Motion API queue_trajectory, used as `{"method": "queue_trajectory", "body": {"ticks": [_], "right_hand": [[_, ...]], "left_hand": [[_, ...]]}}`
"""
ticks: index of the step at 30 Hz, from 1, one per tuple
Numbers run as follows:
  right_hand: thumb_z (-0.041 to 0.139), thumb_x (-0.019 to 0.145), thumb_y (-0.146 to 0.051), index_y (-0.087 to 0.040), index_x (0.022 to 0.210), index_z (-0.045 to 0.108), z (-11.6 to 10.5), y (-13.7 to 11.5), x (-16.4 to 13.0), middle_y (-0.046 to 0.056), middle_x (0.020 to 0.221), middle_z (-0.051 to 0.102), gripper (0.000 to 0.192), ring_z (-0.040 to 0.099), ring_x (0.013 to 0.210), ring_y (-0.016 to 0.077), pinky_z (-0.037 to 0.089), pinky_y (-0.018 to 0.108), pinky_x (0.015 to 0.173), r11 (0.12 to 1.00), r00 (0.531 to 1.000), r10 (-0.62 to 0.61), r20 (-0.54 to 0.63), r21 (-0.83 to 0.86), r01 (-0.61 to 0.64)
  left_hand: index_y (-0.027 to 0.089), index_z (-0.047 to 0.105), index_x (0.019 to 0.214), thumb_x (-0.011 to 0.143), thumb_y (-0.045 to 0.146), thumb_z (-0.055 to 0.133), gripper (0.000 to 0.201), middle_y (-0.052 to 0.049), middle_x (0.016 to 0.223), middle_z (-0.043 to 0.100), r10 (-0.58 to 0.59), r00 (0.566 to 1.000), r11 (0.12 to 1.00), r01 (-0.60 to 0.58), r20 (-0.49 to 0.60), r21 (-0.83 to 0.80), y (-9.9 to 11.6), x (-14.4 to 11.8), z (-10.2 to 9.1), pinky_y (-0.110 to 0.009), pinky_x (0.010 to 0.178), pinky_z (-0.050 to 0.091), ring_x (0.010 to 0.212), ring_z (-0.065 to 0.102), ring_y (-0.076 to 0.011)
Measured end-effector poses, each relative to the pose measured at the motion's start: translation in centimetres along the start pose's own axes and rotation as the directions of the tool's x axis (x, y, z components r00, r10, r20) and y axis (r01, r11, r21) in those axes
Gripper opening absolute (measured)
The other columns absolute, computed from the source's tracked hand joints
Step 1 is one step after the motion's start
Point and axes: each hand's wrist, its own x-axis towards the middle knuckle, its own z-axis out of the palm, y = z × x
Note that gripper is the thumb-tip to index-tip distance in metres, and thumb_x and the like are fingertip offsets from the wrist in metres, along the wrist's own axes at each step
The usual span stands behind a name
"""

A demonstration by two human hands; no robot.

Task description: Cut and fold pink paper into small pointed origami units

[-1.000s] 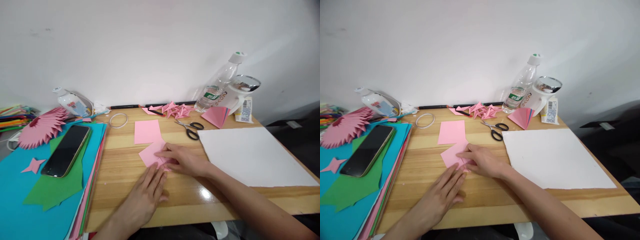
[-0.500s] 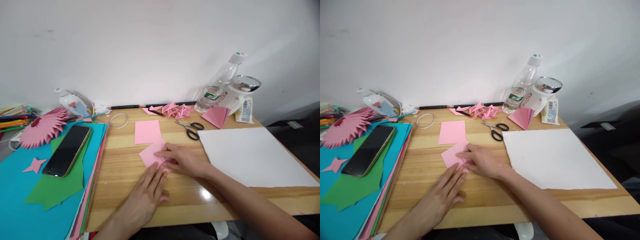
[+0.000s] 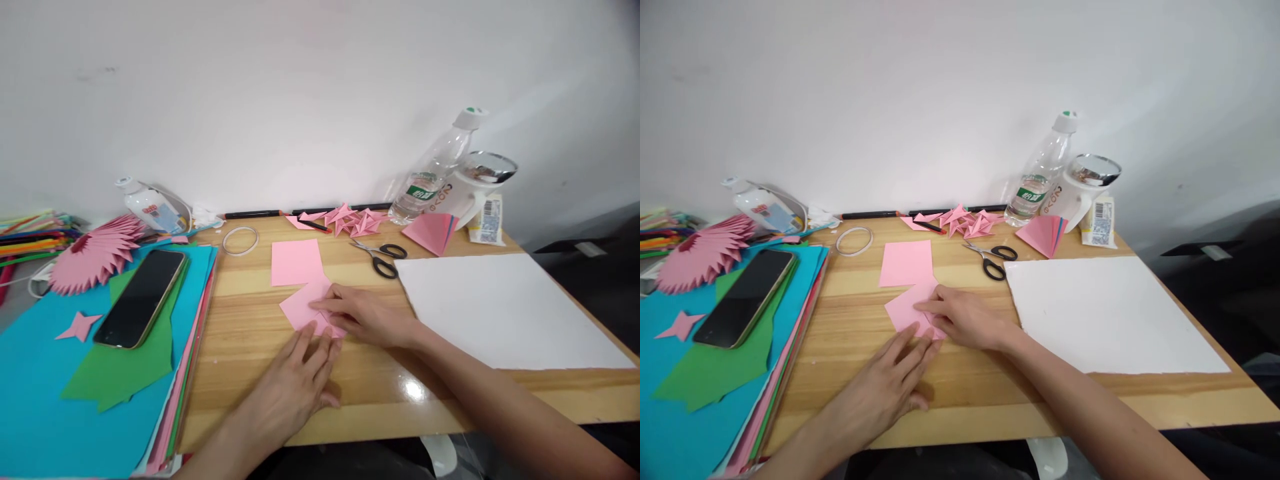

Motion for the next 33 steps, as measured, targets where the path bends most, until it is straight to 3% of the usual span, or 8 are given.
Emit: {"method": "queue_trajectory", "body": {"ticks": [4, 8, 13, 22, 28, 33], "right_hand": [[0.046, 0.09, -0.016, -0.024, 0.127, 0.054, 0.1, -0.4, 0.1, 0.006, 0.097, 0.056, 0.039, 0.057, 0.082, 0.0172, 0.044, 0.03, 0.073, 0.997, 0.999, 0.052, -0.009, -0.052, -0.052], [0.048, 0.09, -0.019, -0.022, 0.12, 0.056, 0.6, -1.0, 0.3, 0.005, 0.098, 0.058, 0.031, 0.058, 0.081, 0.0161, 0.043, 0.027, 0.071, 0.992, 0.991, 0.116, -0.065, -0.045, -0.119], [0.054, 0.087, -0.024, -0.016, 0.115, 0.052, 1.3, -1.7, 0.8, 0.008, 0.103, 0.059, 0.029, 0.059, 0.08, 0.0186, 0.042, 0.029, 0.069, 0.959, 0.972, 0.205, -0.113, -0.177, -0.223], [0.056, 0.086, -0.024, -0.021, 0.12, 0.047, 0.3, -1.9, 0.4, 0.007, 0.104, 0.055, 0.035, 0.058, 0.084, 0.0185, 0.043, 0.027, 0.069, 0.983, 0.993, 0.118, -0.015, -0.142, -0.119], [0.059, 0.085, -0.027, -0.021, 0.122, 0.045, 0.3, -1.6, 0.3, 0.006, 0.102, 0.055, 0.04, 0.057, 0.084, 0.0194, 0.043, 0.028, 0.069, 0.981, 0.994, 0.106, -0.014, -0.159, -0.107], [0.06, 0.085, -0.03, -0.019, 0.125, 0.044, 0.1, -1.2, 0.3, 0.008, 0.105, 0.054, 0.044, 0.056, 0.09, 0.0214, 0.044, 0.031, 0.073, 0.986, 0.996, 0.081, 0.038, -0.15, -0.075]], "left_hand": [[0.013, 0.046, 0.134, 0.087, 0.06, 0.036, 0.067, -0.007, 0.144, 0.041, 0.014, 1.0, 0.999, -0.015, -0.012, -0.037, -0.1, 0.0, -0.3, -0.044, 0.103, 0.033, 0.129, 0.038, -0.0344], [0.012, 0.046, 0.133, 0.087, 0.06, 0.036, 0.067, -0.009, 0.142, 0.043, 0.024, 1.0, 0.996, -0.022, 0.018, -0.087, -0.3, 0.0, -0.6, -0.044, 0.106, 0.031, 0.13, 0.037, -0.0325], [0.011, 0.044, 0.133, 0.09, 0.056, 0.033, 0.063, -0.011, 0.14, 0.046, 0.017, 1.0, 0.988, -0.013, 0.023, -0.151, -0.1, -0.2, -0.7, -0.044, 0.11, 0.026, 0.133, 0.033, -0.0297], [0.014, 0.047, 0.131, 0.087, 0.056, 0.04, 0.061, -0.008, 0.138, 0.049, -0.042, 0.999, 0.967, 0.038, -0.013, -0.253, 0.0, -0.6, -0.8, -0.041, 0.108, 0.033, 0.136, 0.027, -0.0278], [0.005, 0.051, 0.124, 0.081, 0.061, 0.048, 0.071, -0.016, 0.129, 0.055, -0.054, 0.998, 0.98, 0.048, -0.029, -0.191, -0.3, -0.5, -1.1, -0.038, 0.102, 0.04, 0.129, 0.039, -0.0322], [0.006, 0.055, 0.12, 0.084, 0.06, 0.043, 0.066, -0.014, 0.129, 0.057, -0.023, 0.998, 0.992, 0.016, -0.054, -0.126, -0.6, -0.6, -0.6, -0.036, 0.101, 0.04, 0.127, 0.042, -0.0312]]}}
